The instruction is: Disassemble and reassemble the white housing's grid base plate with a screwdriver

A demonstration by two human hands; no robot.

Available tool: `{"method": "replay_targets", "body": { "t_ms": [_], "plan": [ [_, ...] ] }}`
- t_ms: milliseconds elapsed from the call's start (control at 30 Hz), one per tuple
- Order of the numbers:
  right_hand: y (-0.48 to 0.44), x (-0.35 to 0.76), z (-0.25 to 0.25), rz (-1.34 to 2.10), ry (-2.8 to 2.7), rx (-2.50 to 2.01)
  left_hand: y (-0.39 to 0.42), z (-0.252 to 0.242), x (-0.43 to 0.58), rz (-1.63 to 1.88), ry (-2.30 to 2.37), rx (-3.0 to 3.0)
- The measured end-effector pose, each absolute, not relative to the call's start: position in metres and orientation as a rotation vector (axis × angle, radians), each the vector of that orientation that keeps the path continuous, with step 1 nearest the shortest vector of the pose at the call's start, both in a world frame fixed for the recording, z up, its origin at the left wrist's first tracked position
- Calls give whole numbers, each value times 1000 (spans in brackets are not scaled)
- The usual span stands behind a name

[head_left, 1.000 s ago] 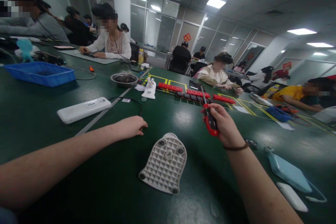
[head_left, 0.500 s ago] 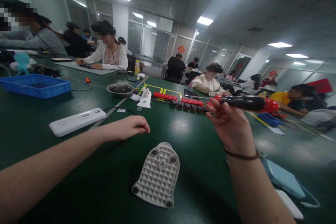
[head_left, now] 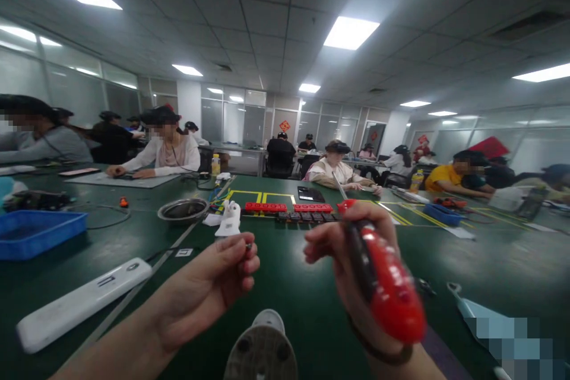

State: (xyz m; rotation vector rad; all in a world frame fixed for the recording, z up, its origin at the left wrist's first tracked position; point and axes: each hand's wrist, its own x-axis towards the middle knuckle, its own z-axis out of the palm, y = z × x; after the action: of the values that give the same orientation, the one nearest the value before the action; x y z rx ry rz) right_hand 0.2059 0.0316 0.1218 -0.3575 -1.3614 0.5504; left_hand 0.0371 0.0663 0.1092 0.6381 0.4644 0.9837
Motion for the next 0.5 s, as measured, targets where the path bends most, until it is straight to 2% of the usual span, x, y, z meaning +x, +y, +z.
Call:
{"method": "replay_targets", "body": {
  "t_ms": [133,300,500],
  "plan": [
    [30,191,103,533,-1601,-424,56,103,45,972,567,670],
    [32,185,93,376,-1586,-474,58,96,51,1000,550,886],
    [27,188,97,402,-1611,-470,66,103,38,972,602,1054]
  ]
}}
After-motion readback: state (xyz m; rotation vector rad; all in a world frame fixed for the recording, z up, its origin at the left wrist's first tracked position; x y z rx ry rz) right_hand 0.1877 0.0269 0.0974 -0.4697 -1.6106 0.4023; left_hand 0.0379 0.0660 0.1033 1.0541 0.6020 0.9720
